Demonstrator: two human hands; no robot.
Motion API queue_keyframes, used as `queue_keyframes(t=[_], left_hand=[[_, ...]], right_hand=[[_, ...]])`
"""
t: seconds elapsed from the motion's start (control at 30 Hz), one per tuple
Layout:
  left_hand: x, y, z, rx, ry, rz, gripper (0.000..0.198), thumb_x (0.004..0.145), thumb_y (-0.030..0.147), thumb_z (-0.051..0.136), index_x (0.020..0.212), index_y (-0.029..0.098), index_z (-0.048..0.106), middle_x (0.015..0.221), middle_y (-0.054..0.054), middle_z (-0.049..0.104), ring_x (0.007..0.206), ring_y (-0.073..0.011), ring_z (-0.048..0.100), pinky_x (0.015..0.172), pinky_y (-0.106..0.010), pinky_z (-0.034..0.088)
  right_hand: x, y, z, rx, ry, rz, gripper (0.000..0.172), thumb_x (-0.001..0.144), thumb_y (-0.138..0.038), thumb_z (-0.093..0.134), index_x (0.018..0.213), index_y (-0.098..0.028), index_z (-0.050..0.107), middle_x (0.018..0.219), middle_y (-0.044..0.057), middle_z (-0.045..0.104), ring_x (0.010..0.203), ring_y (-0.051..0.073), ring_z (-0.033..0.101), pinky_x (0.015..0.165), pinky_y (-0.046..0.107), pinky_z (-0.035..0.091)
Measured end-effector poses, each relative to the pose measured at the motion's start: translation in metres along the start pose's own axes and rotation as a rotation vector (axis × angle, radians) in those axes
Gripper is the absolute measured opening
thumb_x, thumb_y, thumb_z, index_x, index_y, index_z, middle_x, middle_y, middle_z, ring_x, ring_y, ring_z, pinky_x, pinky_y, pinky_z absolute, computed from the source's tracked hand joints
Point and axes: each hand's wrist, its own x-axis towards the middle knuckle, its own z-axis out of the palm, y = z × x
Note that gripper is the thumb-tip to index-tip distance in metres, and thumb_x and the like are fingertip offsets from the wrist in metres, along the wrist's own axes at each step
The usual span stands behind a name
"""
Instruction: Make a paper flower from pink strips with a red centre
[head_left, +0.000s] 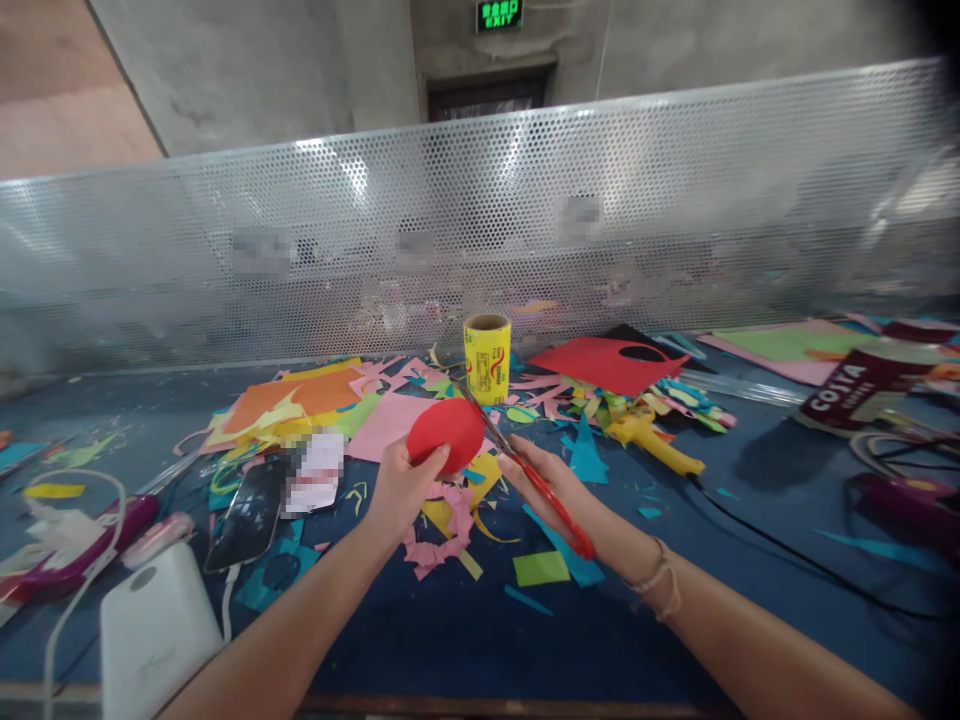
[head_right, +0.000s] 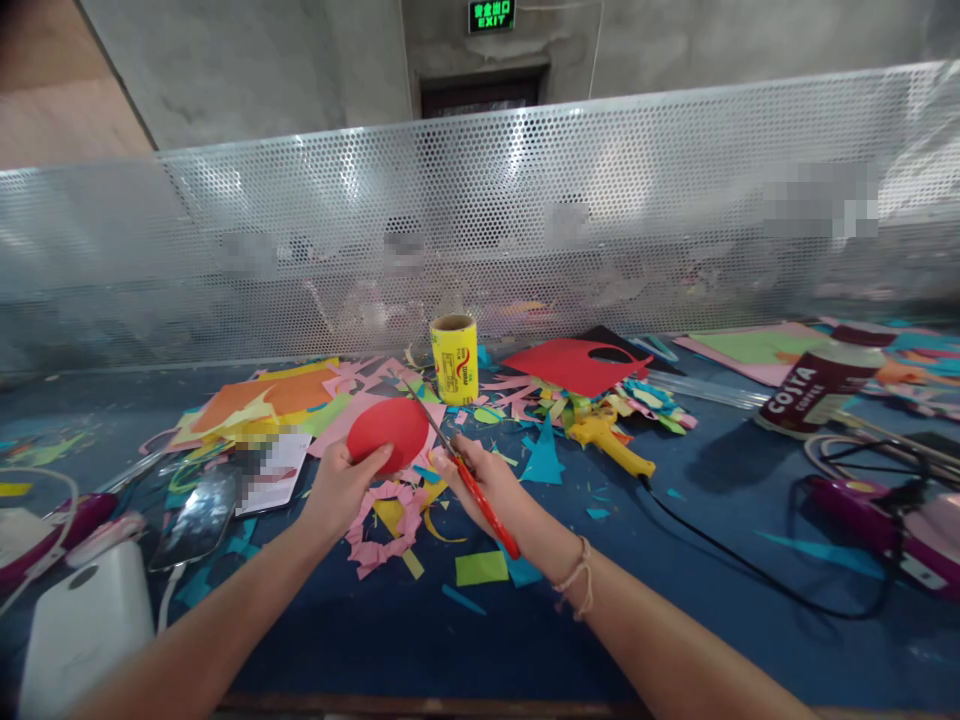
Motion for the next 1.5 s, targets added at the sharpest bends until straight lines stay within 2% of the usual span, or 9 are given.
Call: queue_keyframes(t=[0.23,0.47,0.73,0.83,1.0,1.1,1.17,1.33,1.5], left_hand=[[0.002,0.002,-0.001,-0.043,-0.020,-0.048,0.024,0.067,0.031,0.065,0.080,0.011,0.062,0.071,-0.003,0.065,0.056,-0.0145,0.062,0.056,-0.027,0.053],[0.003,0.001,-0.001,-0.041,0.018,-0.041,0.024,0.065,0.031,0.067,0.077,0.011,0.063,0.067,-0.002,0.064,0.054,-0.0134,0.060,0.052,-0.024,0.051],[0.001,0.002,-0.001,0.014,-0.006,-0.024,0.022,0.064,0.031,0.067,0.070,0.010,0.063,0.060,-0.001,0.062,0.053,-0.0130,0.059,0.049,-0.022,0.048],[0.001,0.003,-0.001,-0.023,-0.006,-0.034,0.024,0.065,0.031,0.067,0.076,0.010,0.063,0.064,-0.002,0.064,0.053,-0.0125,0.059,0.049,-0.021,0.048],[0.002,0.003,-0.001,-0.088,0.077,0.008,0.037,0.066,0.035,0.067,0.094,0.013,0.059,0.086,-0.005,0.066,0.058,-0.0119,0.061,0.052,-0.023,0.051],[0.002,0.002,0.000,-0.105,0.073,0.019,0.041,0.069,0.039,0.065,0.099,0.014,0.054,0.092,-0.007,0.065,0.057,-0.0128,0.063,0.053,-0.025,0.052],[0.002,0.001,0.001,-0.105,0.043,0.016,0.042,0.071,0.040,0.062,0.102,0.015,0.050,0.086,-0.006,0.065,0.055,-0.0142,0.063,0.050,-0.026,0.052],[-0.001,0.002,0.002,-0.024,-0.026,0.039,0.034,0.076,0.039,0.057,0.098,0.015,0.047,0.054,0.000,0.060,0.048,-0.0149,0.060,0.050,-0.025,0.050],[-0.003,0.005,0.001,0.033,-0.080,0.067,0.029,0.079,0.037,0.054,0.097,0.015,0.048,0.051,0.001,0.059,0.044,-0.0135,0.057,0.048,-0.024,0.048]], right_hand=[[0.003,0.012,0.002,-0.111,0.026,0.000,0.030,0.082,-0.043,0.043,0.063,-0.020,0.041,0.054,-0.004,0.038,0.048,0.008,0.032,0.046,0.023,0.027],[0.003,0.006,0.000,-0.141,-0.024,-0.002,0.031,0.086,-0.042,0.036,0.065,-0.020,0.036,0.055,-0.004,0.036,0.048,0.009,0.033,0.046,0.023,0.028],[0.002,0.008,-0.002,-0.118,-0.051,-0.001,0.030,0.087,-0.044,0.035,0.070,-0.020,0.041,0.059,-0.002,0.043,0.052,0.010,0.038,0.049,0.023,0.033],[0.003,0.010,-0.003,-0.156,-0.039,0.000,0.032,0.086,-0.045,0.038,0.067,-0.019,0.041,0.055,-0.003,0.040,0.050,0.009,0.037,0.047,0.023,0.030],[0.004,0.010,-0.001,-0.153,-0.029,0.027,0.035,0.085,-0.045,0.038,0.063,-0.019,0.041,0.053,-0.004,0.039,0.049,0.009,0.036,0.046,0.022,0.028],[0.004,0.010,0.001,-0.142,-0.034,0.017,0.034,0.085,-0.045,0.037,0.065,-0.018,0.042,0.055,-0.003,0.039,0.050,0.009,0.036,0.047,0.023,0.029],[0.003,0.010,0.001,-0.114,-0.043,0.023,0.033,0.086,-0.045,0.037,0.068,-0.018,0.044,0.056,-0.003,0.039,0.051,0.009,0.035,0.048,0.023,0.029],[0.000,0.004,0.000,0.007,-0.082,0.058,0.030,0.086,-0.044,0.039,0.074,-0.018,0.046,0.057,-0.004,0.040,0.051,0.009,0.035,0.048,0.024,0.030],[0.001,0.005,0.000,-0.003,-0.061,0.060,0.033,0.086,-0.046,0.037,0.070,-0.018,0.044,0.057,-0.004,0.039,0.051,0.009,0.034,0.047,0.024,0.029]])
